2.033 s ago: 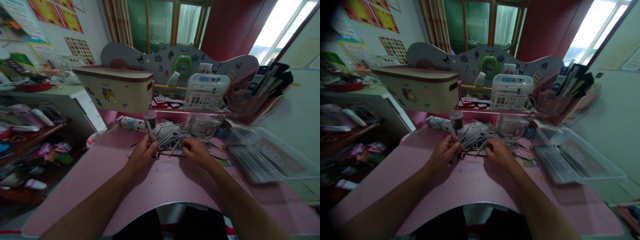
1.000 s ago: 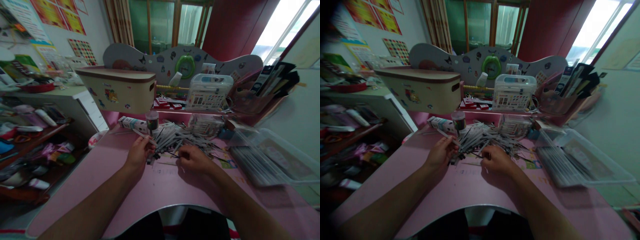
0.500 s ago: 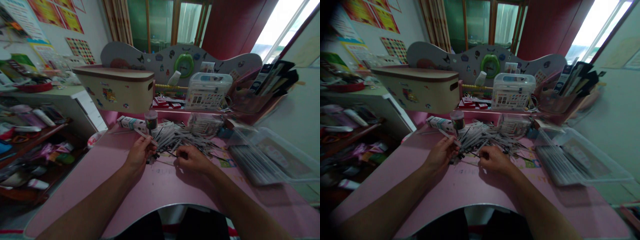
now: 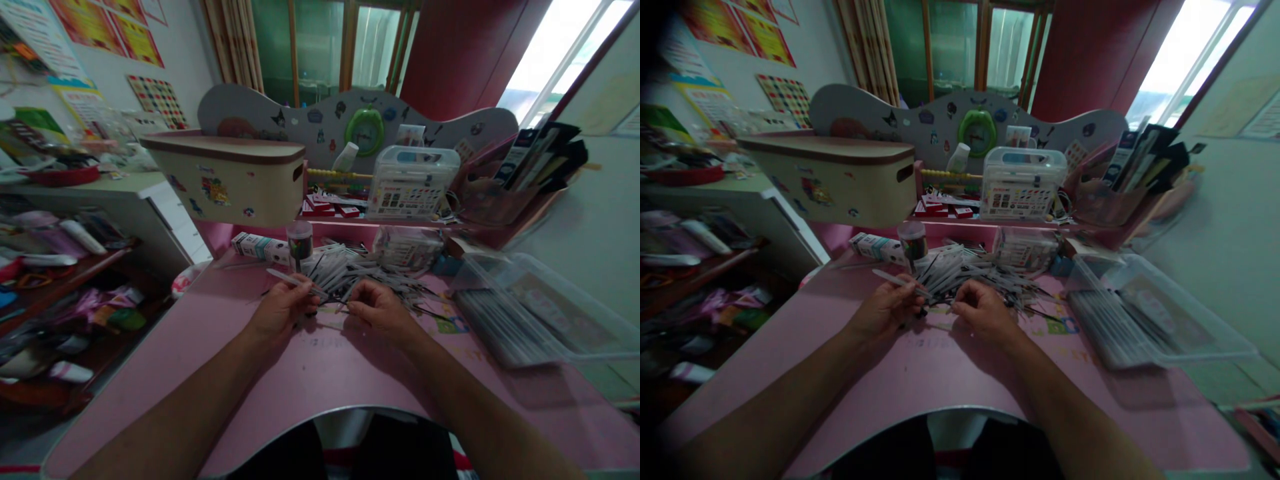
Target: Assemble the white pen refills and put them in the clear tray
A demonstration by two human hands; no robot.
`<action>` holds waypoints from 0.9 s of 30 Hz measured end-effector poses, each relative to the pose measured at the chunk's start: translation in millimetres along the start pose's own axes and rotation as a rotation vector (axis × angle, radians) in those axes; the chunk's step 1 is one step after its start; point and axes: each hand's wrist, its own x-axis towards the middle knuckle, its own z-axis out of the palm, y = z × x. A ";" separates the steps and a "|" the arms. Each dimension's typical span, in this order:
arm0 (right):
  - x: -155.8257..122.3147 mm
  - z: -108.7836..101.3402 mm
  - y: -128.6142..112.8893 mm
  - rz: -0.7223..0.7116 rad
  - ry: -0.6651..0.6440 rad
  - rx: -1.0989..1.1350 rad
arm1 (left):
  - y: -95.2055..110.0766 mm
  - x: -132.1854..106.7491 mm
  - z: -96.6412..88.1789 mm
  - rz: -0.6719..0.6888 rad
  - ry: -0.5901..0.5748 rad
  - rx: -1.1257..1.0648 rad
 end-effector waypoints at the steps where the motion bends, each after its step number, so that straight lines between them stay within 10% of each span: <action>1: 0.0 1.0 1.8 -0.008 0.010 -0.017 | -1.3 -2.2 1.2 -0.035 -0.039 0.014; 10: -11.0 5.5 -12.1 -0.024 -0.261 0.190 | -2.9 -3.0 -2.6 -0.141 -0.080 -0.018; 20: -14.2 21.1 -0.5 -0.004 -0.098 -0.063 | -8.3 -5.9 -1.9 -0.242 -0.150 -0.094; 27: -14.3 32.8 3.1 -0.582 -0.091 -0.907 | 12.0 5.5 -1.9 -0.086 0.146 -0.247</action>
